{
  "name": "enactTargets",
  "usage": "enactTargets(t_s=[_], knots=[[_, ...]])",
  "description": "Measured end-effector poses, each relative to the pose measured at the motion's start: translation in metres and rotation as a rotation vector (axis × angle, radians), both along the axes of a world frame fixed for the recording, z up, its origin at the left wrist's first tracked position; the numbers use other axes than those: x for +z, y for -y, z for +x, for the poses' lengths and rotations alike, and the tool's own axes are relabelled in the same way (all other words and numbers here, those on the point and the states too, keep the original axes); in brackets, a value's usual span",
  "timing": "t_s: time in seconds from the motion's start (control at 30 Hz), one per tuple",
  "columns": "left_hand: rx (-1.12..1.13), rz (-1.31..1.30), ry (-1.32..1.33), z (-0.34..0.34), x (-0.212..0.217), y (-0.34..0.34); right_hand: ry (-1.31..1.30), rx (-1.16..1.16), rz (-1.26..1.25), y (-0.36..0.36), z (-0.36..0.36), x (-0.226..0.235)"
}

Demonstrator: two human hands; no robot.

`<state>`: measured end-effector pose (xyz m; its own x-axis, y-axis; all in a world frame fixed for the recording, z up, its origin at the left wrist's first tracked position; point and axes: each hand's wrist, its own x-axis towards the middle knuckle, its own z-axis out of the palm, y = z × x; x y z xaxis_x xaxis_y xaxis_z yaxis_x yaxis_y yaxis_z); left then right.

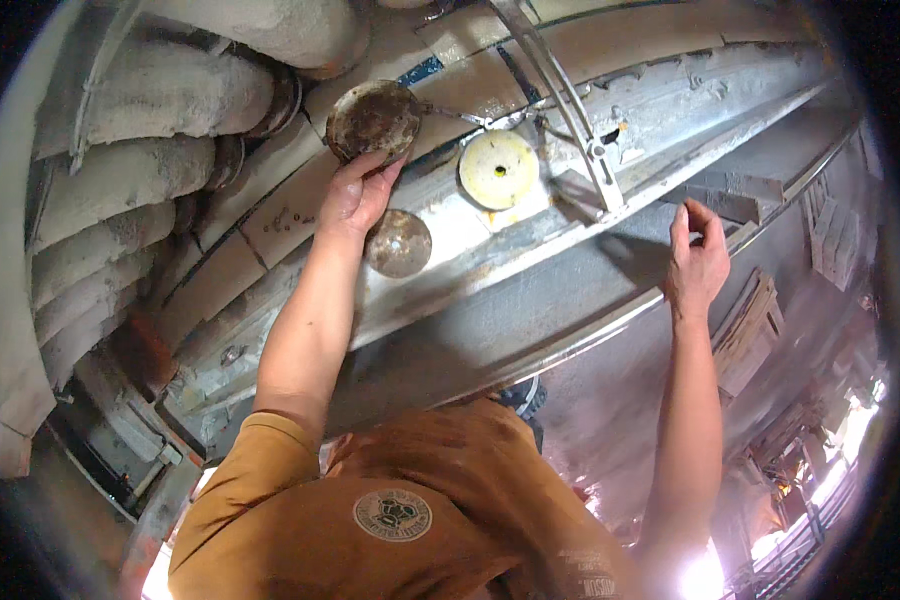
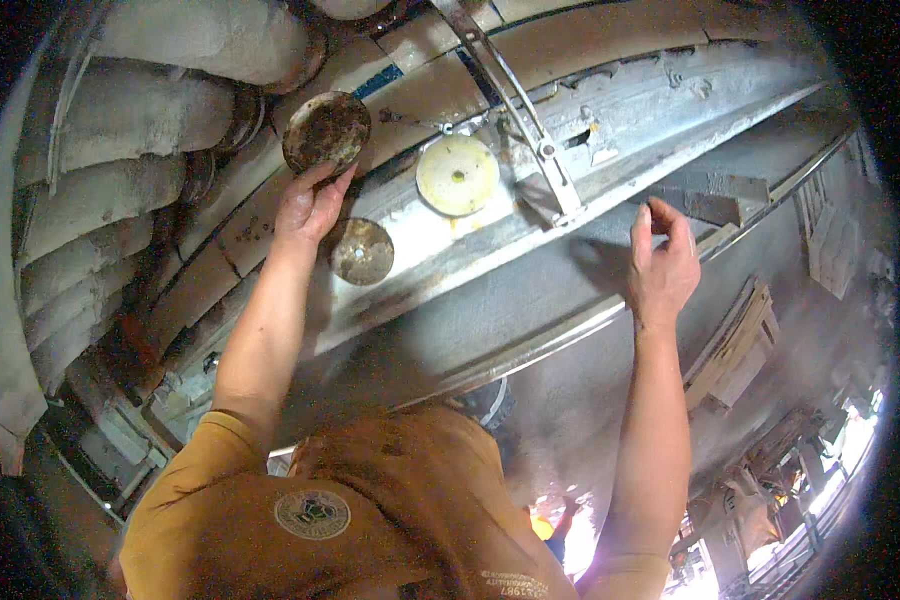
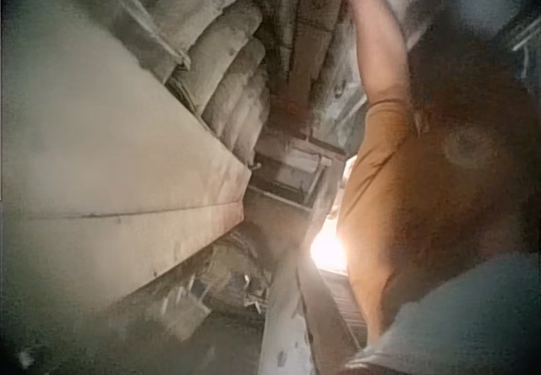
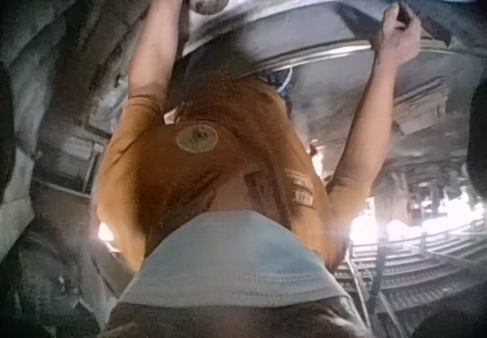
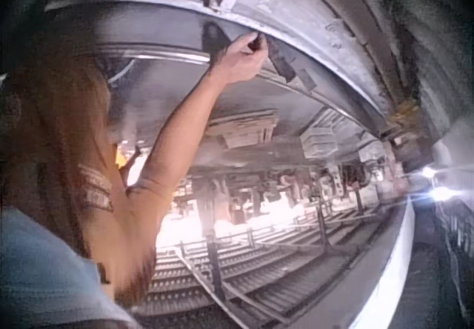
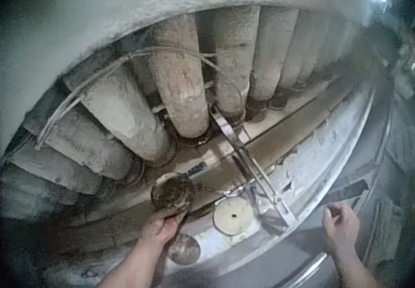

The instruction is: The person picks up a dirty circular metal disc and scrapes its surface with a small tool, then places it on a shelf. The person repeats this process with another disc, scraping and placing it on the shelf. The person then uses a wrench to tighten a bolt on a metal bracket above the shelf.

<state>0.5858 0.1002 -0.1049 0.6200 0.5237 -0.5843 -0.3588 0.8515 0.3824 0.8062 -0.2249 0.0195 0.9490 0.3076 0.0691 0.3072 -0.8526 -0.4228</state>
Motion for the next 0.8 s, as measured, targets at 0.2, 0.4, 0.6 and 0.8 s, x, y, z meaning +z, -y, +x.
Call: enactTargets(t_s=[0.2, 0.4, 0.6, 0.8], knots=[[0.048, 0.013, 0.05, 0.007, -0.046, -0.017, 0.027, 0.008, -0.037, -0.003, 0.001, -0.004], [-0.008, -0.005, 0.071, 0.009, -0.058, -0.025, 0.043, 0.043, -0.035, 0.001, 0.003, -0.008], [-0.148, -0.074, 0.029, 0.051, -0.035, -0.035, 0.057, 0.101, -0.029, -0.005, 0.003, -0.004], [-0.048, 0.031, -0.039, 0.1, -0.04, -0.034, 0.041, 0.119, -0.052, 0.0, 0.005, -0.002]])
